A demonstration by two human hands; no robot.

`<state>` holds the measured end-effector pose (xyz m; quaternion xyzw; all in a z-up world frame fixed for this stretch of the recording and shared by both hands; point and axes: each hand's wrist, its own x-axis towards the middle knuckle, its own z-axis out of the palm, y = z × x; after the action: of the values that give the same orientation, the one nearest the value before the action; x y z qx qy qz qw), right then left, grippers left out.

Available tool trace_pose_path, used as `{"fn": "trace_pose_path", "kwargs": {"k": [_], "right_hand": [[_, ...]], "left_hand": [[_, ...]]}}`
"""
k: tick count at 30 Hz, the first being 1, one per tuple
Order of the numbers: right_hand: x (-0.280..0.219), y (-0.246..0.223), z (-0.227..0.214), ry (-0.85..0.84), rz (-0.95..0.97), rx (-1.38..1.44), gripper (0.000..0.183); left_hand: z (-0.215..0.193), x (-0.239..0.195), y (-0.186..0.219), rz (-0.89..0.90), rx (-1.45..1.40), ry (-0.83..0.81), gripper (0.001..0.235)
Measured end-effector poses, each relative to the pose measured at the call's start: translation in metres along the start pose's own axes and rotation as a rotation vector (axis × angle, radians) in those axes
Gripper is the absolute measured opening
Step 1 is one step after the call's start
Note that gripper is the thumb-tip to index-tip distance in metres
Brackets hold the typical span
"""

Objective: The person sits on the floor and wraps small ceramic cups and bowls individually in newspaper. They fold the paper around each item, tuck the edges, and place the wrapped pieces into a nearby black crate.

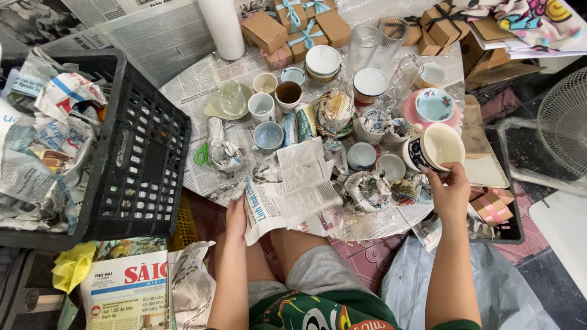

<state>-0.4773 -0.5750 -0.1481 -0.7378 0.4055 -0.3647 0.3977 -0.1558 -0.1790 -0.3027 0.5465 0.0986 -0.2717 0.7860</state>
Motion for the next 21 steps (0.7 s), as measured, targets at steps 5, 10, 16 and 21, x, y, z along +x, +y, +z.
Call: {"fn": "trace_pose_path", "kwargs": {"k": [5,10,16,21], "right_hand": [[0.005,0.031,-0.004,0.000,-0.003,-0.042,0.025],[0.016,0.033,-0.010,-0.008,0.008,-0.050,0.025],[0.057,0.012,-0.006,0.001,-0.093,-0.063,0.029],[0.123,0.020,0.014,0.062,-0.185,-0.144,0.029]], "left_hand": [[-0.011,-0.006,-0.013,0.013,0.237,0.129,0.039],[-0.019,-0.001,-0.008,0.177,0.317,0.057,0.037],[-0.012,-0.008,-0.002,0.157,0.404,0.073,0.037],[-0.009,-0.005,-0.009,0.118,0.462,0.103,0.037]]}}
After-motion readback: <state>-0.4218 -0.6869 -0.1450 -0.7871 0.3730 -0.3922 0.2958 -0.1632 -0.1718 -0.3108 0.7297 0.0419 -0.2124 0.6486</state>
